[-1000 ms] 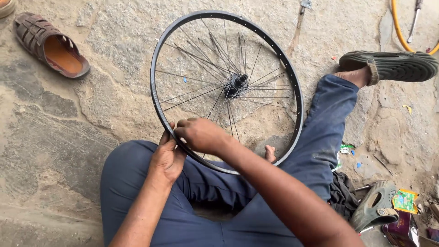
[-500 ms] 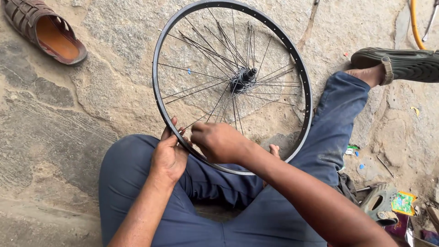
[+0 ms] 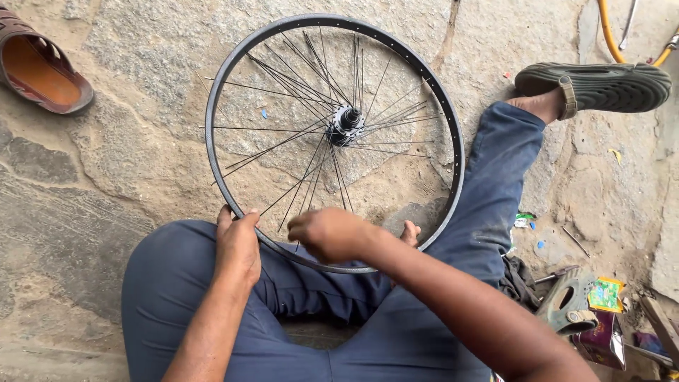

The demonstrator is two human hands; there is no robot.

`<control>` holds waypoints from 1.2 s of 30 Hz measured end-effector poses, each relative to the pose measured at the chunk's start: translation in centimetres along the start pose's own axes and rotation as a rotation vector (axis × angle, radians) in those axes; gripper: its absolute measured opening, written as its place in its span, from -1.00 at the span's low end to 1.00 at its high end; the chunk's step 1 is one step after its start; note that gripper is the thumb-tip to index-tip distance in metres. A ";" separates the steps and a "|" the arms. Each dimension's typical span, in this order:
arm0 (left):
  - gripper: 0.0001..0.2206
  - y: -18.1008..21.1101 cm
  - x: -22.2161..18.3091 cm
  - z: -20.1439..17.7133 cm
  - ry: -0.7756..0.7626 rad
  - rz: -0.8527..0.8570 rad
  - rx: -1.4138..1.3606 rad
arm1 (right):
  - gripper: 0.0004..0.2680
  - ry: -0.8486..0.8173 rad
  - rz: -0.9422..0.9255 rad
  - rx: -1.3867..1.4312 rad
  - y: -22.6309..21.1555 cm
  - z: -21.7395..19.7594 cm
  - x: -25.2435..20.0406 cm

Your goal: Threading bicycle spokes into a wheel hub and attaching them to a rim.

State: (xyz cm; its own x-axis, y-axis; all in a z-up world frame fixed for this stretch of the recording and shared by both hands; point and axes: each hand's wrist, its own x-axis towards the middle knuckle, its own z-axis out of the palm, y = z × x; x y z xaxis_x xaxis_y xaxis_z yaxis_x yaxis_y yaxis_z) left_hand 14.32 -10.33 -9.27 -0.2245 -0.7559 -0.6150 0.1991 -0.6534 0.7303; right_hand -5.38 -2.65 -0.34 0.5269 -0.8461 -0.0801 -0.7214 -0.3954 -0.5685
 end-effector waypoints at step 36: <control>-0.65 -1.2 0.7 11.1 -0.640 -0.325 0.435 | -0.87 0.056 0.896 0.387 3.1 -4.1 -6.2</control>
State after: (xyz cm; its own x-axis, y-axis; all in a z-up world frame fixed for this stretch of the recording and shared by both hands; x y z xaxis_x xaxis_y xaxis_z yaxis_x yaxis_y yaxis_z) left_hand 3.34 -9.65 -7.28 -0.7312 -0.2775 -0.6232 -0.3254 -0.6610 0.6761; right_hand -12.73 -0.06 1.80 -0.1736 -0.7958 -0.5801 -0.6419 0.5382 -0.5462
